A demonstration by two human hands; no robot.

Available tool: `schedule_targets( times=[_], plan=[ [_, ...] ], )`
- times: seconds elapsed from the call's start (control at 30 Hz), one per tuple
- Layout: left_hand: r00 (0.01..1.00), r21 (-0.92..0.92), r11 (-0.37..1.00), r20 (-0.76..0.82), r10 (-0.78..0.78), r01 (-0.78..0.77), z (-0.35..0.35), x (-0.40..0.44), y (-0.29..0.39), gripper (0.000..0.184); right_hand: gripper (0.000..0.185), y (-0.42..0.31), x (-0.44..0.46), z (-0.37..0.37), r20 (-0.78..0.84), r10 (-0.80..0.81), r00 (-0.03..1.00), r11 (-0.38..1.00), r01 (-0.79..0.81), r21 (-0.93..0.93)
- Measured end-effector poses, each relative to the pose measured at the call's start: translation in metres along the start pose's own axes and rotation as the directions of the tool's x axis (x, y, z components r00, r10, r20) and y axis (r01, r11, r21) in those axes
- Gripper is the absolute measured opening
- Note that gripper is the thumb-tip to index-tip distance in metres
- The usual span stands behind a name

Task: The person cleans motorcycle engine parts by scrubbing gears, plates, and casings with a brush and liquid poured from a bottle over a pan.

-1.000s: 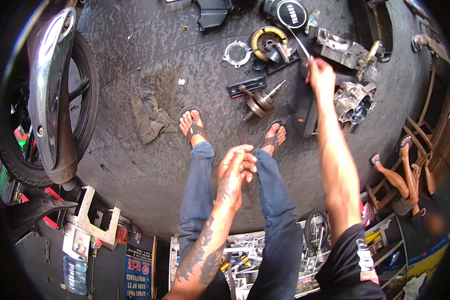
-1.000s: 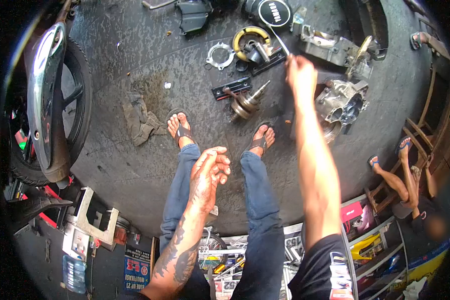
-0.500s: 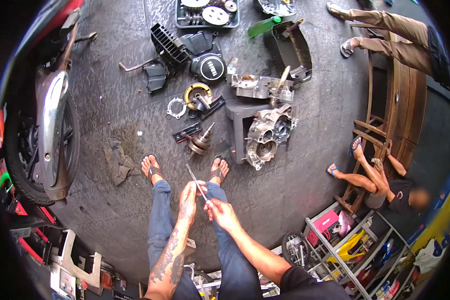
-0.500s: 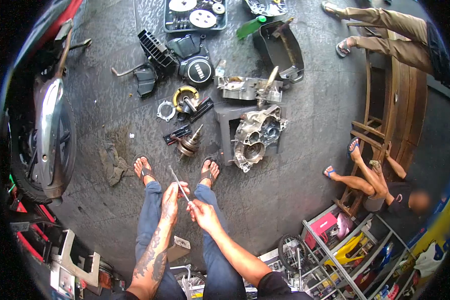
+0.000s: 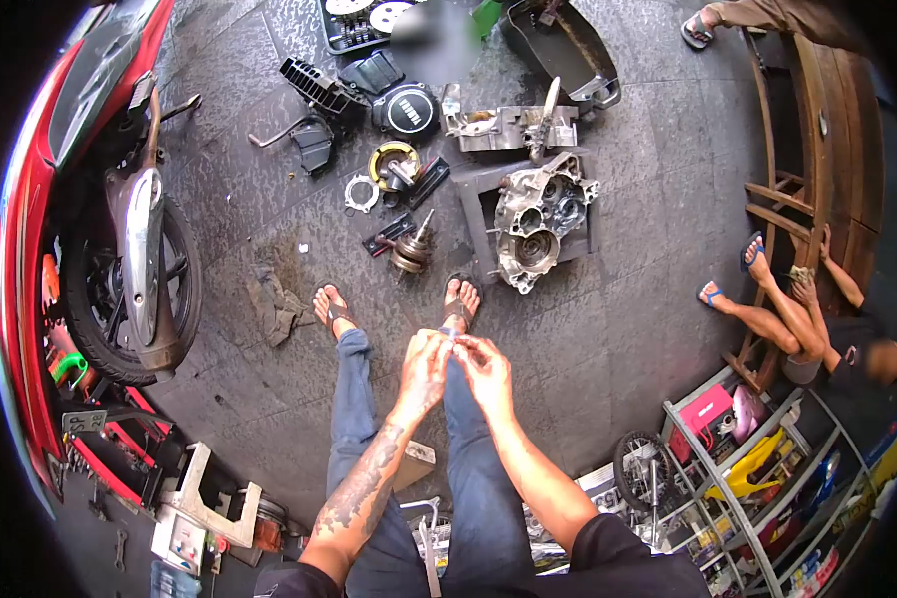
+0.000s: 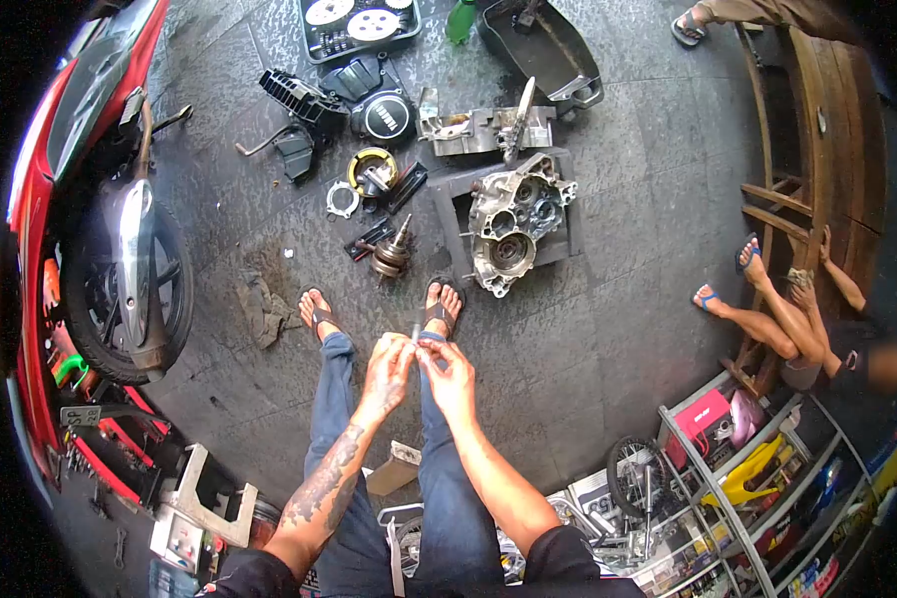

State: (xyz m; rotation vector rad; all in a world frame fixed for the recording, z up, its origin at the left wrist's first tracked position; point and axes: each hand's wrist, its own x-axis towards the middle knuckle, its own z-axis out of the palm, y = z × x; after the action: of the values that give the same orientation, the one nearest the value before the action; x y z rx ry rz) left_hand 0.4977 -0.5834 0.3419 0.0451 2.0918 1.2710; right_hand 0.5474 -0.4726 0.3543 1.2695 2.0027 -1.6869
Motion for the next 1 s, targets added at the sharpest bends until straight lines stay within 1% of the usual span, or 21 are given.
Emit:
schedule_targets(
  times=[0.03, 0.1, 0.17, 0.23, 0.3, 0.33, 0.37, 0.43, 0.5, 0.57, 0.6, 0.63, 0.67, 0.7, 0.73, 0.77, 0.83, 0.87, 0.9, 0.97, 1.0],
  plan=[
    [1.0, 0.021, 1.0, 0.025, -0.006, 0.005, 0.003, 0.001, 0.003, 0.015, 0.02, -0.004, 0.006, -0.005, 0.014, -0.043, 0.999, 0.995, 0.044, -0.093],
    [0.999, 0.025, 0.999, 0.009, -0.035, 0.035, 0.013, 0.004, -0.005, 0.012, 0.018, 0.0, 0.02, -0.009, 0.075, -0.034, 0.997, 0.997, 0.039, -0.062],
    [0.999, 0.078, 0.996, -0.004, 0.053, -0.053, 0.02, 0.007, -0.008, 0.014, 0.017, 0.005, 0.033, -0.01, 0.081, -0.013, 0.997, 0.999, 0.01, 0.046],
    [0.997, 0.088, 0.993, 0.005, 0.072, -0.072, 0.022, 0.008, -0.003, 0.016, 0.013, 0.008, 0.044, -0.01, 0.136, -0.004, 0.991, 1.0, 0.006, -0.015],
    [1.0, -0.011, 1.0, 0.005, 0.014, -0.014, 0.023, 0.009, 0.002, 0.021, 0.009, 0.01, 0.055, -0.008, 0.2, 0.062, 0.978, 0.997, -0.069, 0.028],
    [0.999, 0.026, 0.999, 0.017, -0.032, 0.031, 0.023, 0.01, 0.001, 0.025, 0.009, 0.011, 0.059, -0.005, 0.163, 0.06, 0.985, 0.986, -0.084, 0.146],
    [1.0, 0.029, 0.999, -0.005, -0.014, 0.014, 0.024, 0.01, -0.002, 0.021, 0.01, 0.011, 0.062, -0.004, 0.13, 0.068, 0.989, 0.96, -0.1, 0.26],
    [1.0, -0.05, 0.999, -0.019, 0.019, -0.02, 0.028, 0.008, -0.009, 0.016, 0.009, -0.005, 0.074, -0.008, 0.082, 0.129, 0.988, 0.936, -0.149, 0.319],
    [0.996, -0.106, 0.994, -0.091, -0.026, 0.016, 0.032, 0.006, -0.009, 0.009, 0.004, -0.025, 0.081, -0.01, 0.067, 0.13, 0.989, 0.939, -0.145, 0.311],
    [0.996, 0.001, 0.998, -0.058, 0.067, -0.067, 0.03, 0.008, -0.01, 0.007, 0.006, -0.024, 0.088, -0.017, 0.055, 0.164, 0.985, 0.95, -0.173, 0.26],
    [0.988, -0.028, 0.991, -0.09, 0.124, -0.127, 0.037, 0.006, -0.019, 0.006, 0.007, -0.023, 0.09, -0.021, 0.014, 0.147, 0.989, 0.954, -0.146, 0.262],
    [0.988, -0.028, 0.992, -0.096, 0.119, -0.122, 0.041, 0.003, -0.024, 0.006, 0.008, -0.028, 0.09, -0.023, -0.027, 0.131, 0.991, 0.958, -0.12, 0.262],
    [0.981, 0.022, 0.985, -0.084, 0.173, -0.172, 0.044, -0.002, -0.028, 0.006, 0.009, -0.035, 0.09, -0.029, -0.057, 0.157, 0.986, 0.972, -0.144, 0.187],
    [0.972, 0.075, 0.972, -0.071, 0.226, -0.221, 0.046, -0.004, -0.033, 0.006, 0.009, -0.032, 0.092, -0.032, -0.09, 0.161, 0.983, 0.971, -0.142, 0.191],
    [0.97, -0.053, 0.969, -0.053, 0.237, -0.24, 0.043, -0.003, -0.034, 0.005, 0.01, -0.032, 0.093, -0.035, -0.148, 0.159, 0.976, 0.966, -0.123, 0.229],
    [0.97, -0.05, 0.97, -0.061, 0.234, -0.237, 0.039, -0.01, -0.034, 0.005, 0.01, -0.031, 0.094, -0.039, -0.208, 0.16, 0.965, 0.959, -0.102, 0.266],
    [0.994, -0.191, 0.98, -0.081, -0.076, 0.06, 0.017, -0.022, -0.014, 0.008, 0.01, -0.034, 0.099, -0.055, -0.203, 0.164, 0.965, 0.965, -0.114, 0.238],
    [0.998, 0.097, 0.995, -0.056, 0.03, -0.024, 0.011, -0.027, -0.027, 0.013, 0.011, -0.035, 0.099, -0.057, -0.211, 0.164, 0.964, 0.963, -0.11, 0.244],
    [0.998, 0.054, 0.997, -0.026, -0.062, 0.063, 0.001, -0.03, -0.027, 0.016, 0.011, -0.032, 0.094, -0.057, -0.215, 0.164, 0.963, 0.966, -0.113, 0.234],
    [0.979, -0.022, 0.98, 0.038, -0.199, 0.2, -0.012, -0.032, -0.021, 0.02, 0.012, -0.028, 0.091, -0.053, -0.114, 0.149, 0.982, 0.973, -0.125, 0.194],
    [0.979, -0.031, 0.979, 0.036, -0.199, 0.2, -0.016, -0.032, -0.017, 0.02, 0.013, -0.034, 0.082, -0.043, -0.087, 0.123, 0.989, 0.982, -0.109, 0.151]
  ],
)
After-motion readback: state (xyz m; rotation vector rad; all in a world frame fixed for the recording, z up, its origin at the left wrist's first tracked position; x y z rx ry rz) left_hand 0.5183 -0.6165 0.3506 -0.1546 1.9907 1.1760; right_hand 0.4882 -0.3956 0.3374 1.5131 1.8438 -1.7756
